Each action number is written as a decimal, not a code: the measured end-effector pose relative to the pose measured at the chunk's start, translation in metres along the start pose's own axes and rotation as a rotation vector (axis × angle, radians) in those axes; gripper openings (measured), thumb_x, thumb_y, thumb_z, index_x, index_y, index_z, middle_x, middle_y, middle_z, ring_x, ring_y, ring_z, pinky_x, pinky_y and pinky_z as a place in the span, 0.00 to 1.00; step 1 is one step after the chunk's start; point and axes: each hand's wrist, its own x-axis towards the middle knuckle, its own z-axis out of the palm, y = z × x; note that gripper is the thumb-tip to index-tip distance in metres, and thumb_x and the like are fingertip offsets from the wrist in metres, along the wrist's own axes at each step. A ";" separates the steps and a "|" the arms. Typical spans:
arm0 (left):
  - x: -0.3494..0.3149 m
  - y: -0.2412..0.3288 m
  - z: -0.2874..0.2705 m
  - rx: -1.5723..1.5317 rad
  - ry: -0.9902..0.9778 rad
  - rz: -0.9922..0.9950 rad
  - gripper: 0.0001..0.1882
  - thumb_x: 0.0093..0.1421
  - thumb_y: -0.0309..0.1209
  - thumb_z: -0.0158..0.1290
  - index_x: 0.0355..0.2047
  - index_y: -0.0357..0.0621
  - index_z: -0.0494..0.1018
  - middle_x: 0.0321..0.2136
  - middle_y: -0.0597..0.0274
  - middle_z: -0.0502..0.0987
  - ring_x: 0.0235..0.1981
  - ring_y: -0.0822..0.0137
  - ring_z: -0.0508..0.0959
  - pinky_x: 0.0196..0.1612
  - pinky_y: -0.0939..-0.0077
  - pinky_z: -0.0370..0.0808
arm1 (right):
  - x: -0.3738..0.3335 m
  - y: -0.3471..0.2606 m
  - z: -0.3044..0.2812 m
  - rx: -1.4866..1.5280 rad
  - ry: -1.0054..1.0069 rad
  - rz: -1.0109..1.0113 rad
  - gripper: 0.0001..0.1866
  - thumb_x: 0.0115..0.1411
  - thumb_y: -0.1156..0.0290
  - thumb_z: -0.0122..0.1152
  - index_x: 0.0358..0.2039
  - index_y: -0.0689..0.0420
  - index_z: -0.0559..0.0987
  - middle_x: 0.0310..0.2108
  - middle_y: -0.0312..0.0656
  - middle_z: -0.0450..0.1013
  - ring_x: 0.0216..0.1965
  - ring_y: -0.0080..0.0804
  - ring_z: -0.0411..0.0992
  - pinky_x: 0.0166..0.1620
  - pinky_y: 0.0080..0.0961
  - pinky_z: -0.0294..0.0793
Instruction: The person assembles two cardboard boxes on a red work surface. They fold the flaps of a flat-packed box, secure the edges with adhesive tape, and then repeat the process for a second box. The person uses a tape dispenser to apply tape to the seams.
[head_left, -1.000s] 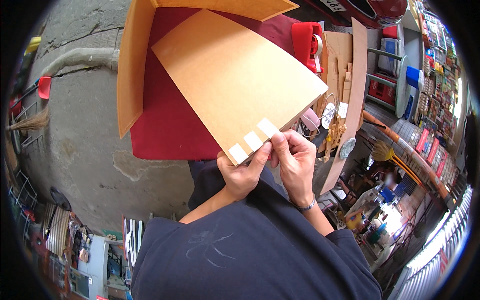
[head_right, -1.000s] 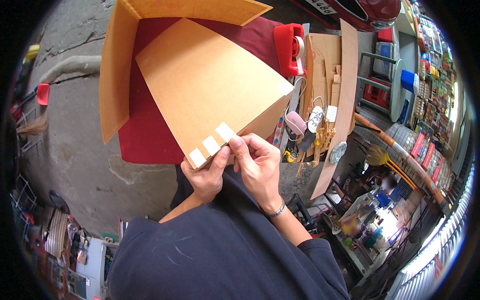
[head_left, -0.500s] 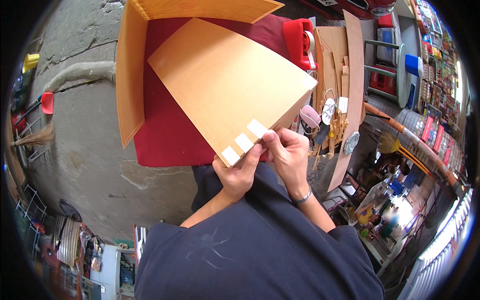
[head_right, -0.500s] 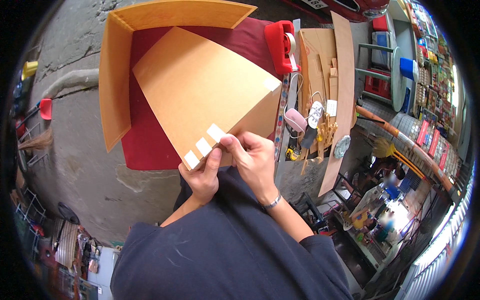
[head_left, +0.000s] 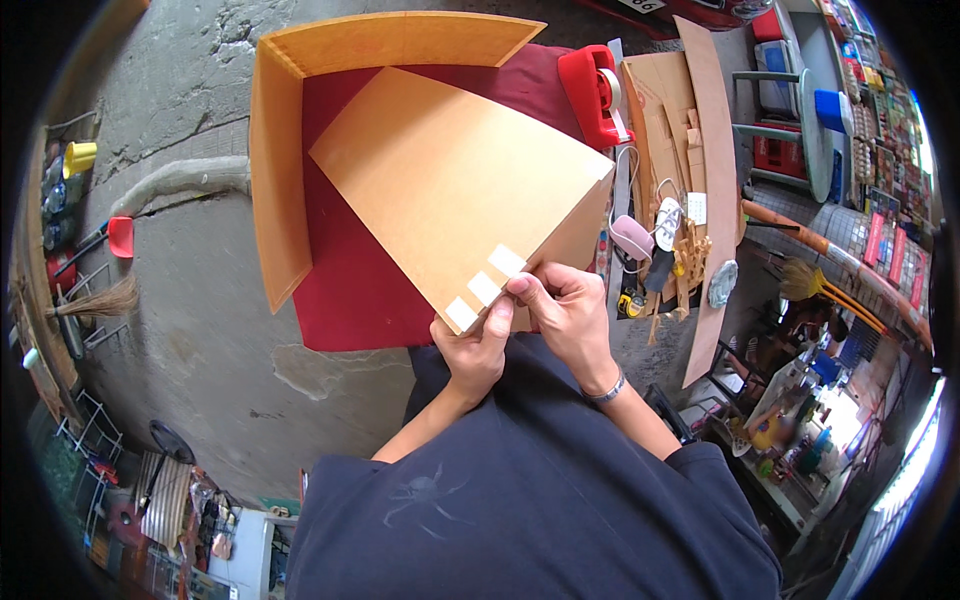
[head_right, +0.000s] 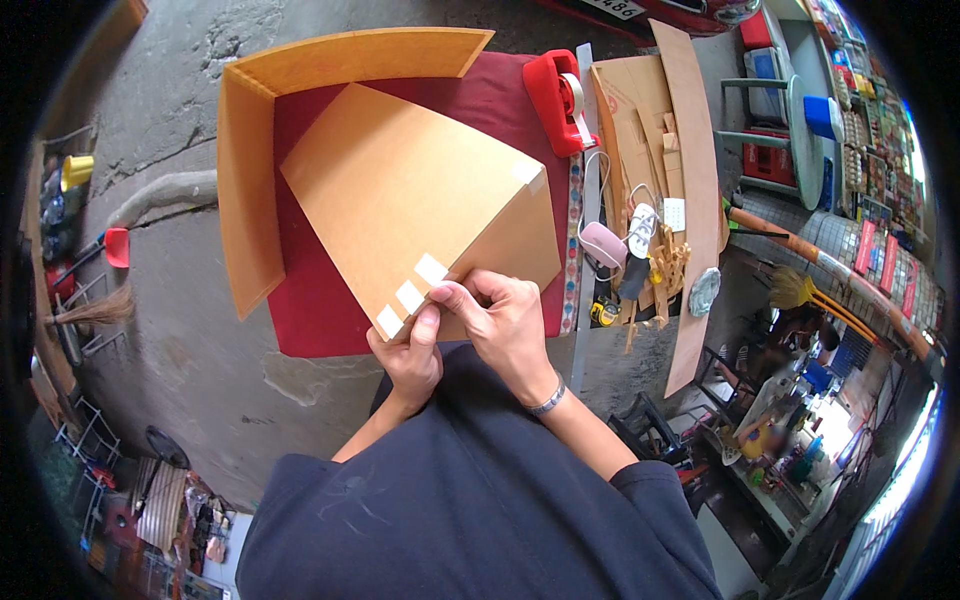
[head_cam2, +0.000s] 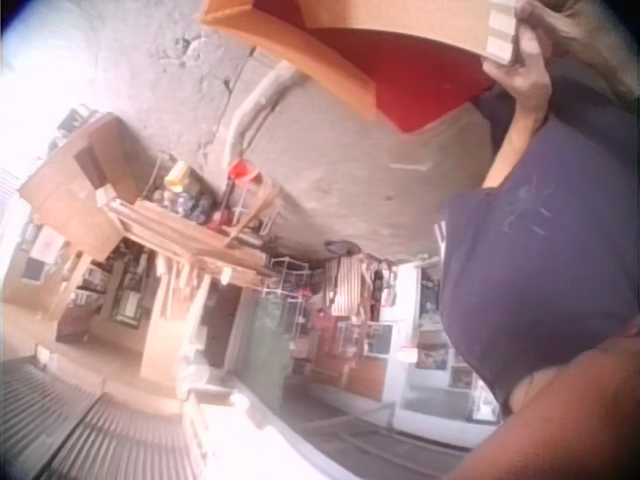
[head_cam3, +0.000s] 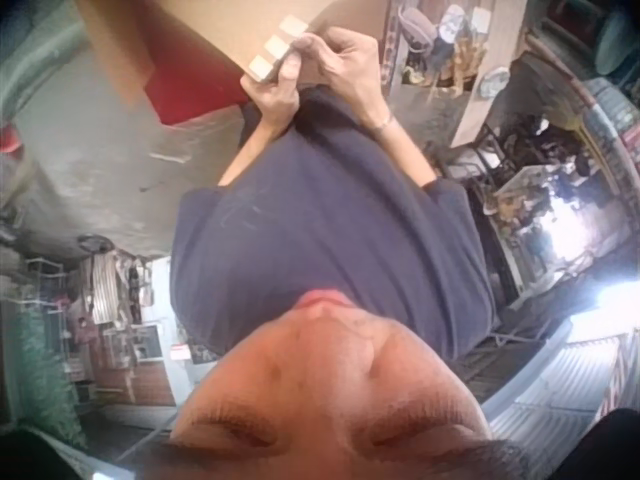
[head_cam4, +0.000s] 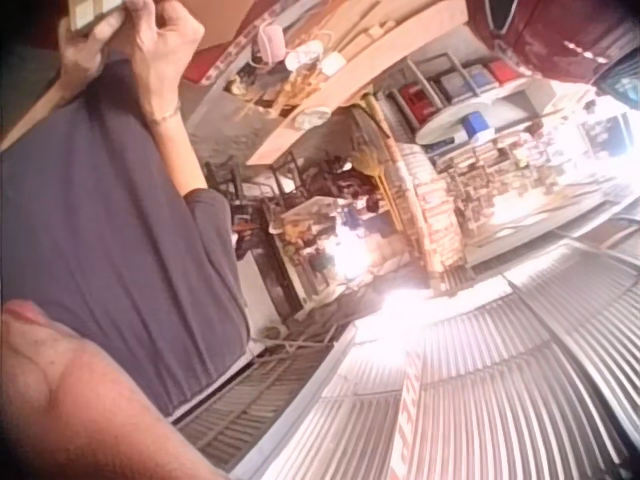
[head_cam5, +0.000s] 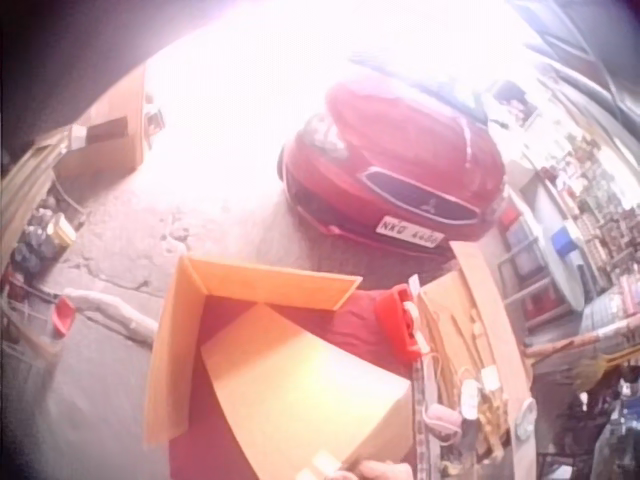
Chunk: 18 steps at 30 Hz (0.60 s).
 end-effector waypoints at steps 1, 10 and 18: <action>0.000 0.000 0.000 -0.004 0.005 0.004 0.08 0.59 0.19 0.55 0.40 0.30 0.78 0.35 0.59 0.82 0.35 0.72 0.80 0.40 0.79 0.76 | -0.001 -0.001 0.001 0.068 0.005 0.063 0.16 0.58 0.65 0.69 0.21 0.64 0.80 0.11 0.41 0.69 0.15 0.14 0.62 0.20 0.22 0.61; -0.007 -0.009 -0.013 0.019 -0.019 -0.010 0.15 0.58 0.18 0.53 0.47 0.33 0.73 0.42 0.58 0.78 0.44 0.68 0.77 0.51 0.73 0.71 | 0.022 0.052 -0.063 -0.018 0.055 0.070 0.17 0.63 0.63 0.64 0.21 0.60 0.76 0.15 0.30 0.67 0.17 0.13 0.63 0.20 0.18 0.61; -0.020 -0.017 -0.048 0.048 -0.085 -0.132 0.43 0.50 0.49 0.69 0.56 0.30 0.65 0.52 0.55 0.73 0.54 0.64 0.72 0.58 0.67 0.66 | 0.207 0.167 -0.170 0.039 0.247 0.160 0.19 0.68 0.57 0.54 0.51 0.58 0.72 0.35 0.39 0.75 0.30 0.24 0.74 0.30 0.20 0.71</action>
